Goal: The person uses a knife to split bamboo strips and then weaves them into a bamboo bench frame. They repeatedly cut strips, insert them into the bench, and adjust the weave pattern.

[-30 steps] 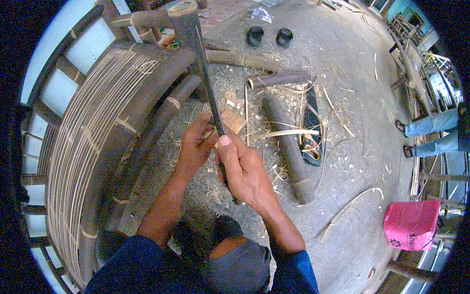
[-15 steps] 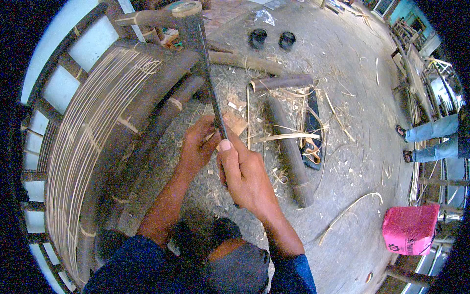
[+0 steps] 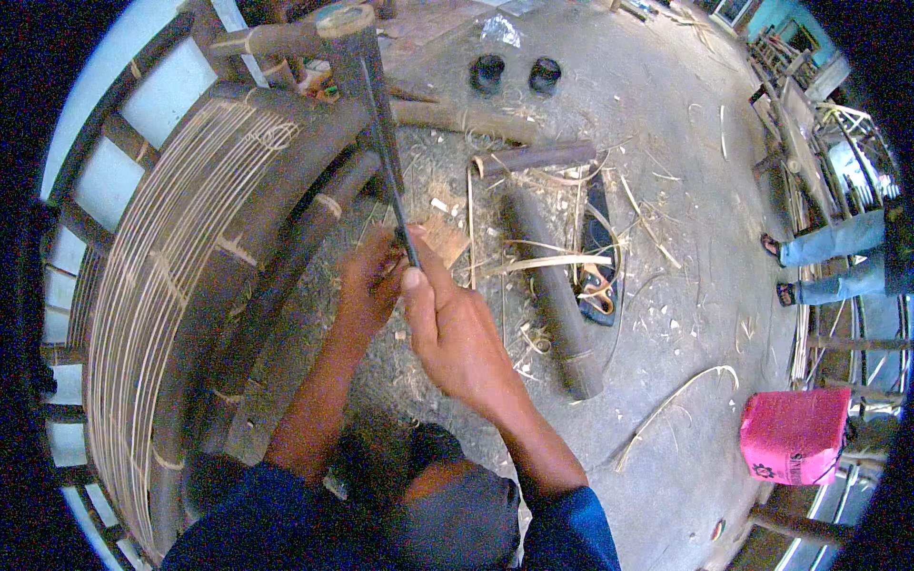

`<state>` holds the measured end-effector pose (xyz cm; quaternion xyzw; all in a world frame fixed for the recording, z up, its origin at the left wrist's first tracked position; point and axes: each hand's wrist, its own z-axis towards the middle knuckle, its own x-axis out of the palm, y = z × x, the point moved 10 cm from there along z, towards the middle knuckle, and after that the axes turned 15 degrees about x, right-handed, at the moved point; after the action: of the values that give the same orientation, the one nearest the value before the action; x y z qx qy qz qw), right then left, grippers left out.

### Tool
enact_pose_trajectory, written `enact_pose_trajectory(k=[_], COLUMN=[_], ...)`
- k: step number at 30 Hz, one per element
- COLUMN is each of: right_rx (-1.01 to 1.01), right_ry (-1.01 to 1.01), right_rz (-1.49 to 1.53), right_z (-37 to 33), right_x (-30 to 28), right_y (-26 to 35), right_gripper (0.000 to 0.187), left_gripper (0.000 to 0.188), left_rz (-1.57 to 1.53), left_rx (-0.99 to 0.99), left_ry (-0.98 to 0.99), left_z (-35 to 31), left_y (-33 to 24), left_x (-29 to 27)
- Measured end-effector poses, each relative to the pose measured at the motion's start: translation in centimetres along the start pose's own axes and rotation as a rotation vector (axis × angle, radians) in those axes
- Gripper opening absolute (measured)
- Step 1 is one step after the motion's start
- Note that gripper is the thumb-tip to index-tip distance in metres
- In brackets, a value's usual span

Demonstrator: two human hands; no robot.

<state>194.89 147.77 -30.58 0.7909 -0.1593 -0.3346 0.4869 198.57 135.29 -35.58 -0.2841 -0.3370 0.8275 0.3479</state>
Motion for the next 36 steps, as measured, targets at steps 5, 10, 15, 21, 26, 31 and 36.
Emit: enact_pose_trajectory(k=[5,10,15,21,26,31,36], right_rx=[-0.026,0.081,0.053,-0.035,0.1,-0.063,0.057], right_ry=[-0.014,-0.012,-0.01,-0.044,0.069,-0.146,-0.024], right_rz=[0.042,-0.088,-0.019,-0.073,0.126,-0.058,0.019], right_z=[-0.1,1.0,1.6,3.3,3.4,3.7,5.1], right_x=[-0.7,-0.1,0.2,3.2,5.2,4.6,7.2], right_y=[1.2,-0.6,-3.7,-4.1,-6.6,-6.7,-10.7], right_gripper=[0.052,0.052,0.051,0.049,0.046,0.053,0.051], left_gripper=[0.037,0.048,0.031,0.034,0.032,0.031,0.033], left_rz=[0.072,0.195,0.133,-0.115,0.105,0.179,0.061], left_rx=[-0.163,-0.099,-0.252,-0.147,-0.119,-0.015,-0.09], left_ry=[0.07,0.158,-0.25,-0.344,-0.268,-0.213,-0.378], left_z=[-1.7,-2.4,-3.4,0.1,0.4,-0.8,-1.6], left_y=[3.2,4.8,3.1,-2.9,-3.4,-3.5,-1.4], left_x=[0.5,0.3,-3.8,-3.4,-4.3,-4.5,-6.4])
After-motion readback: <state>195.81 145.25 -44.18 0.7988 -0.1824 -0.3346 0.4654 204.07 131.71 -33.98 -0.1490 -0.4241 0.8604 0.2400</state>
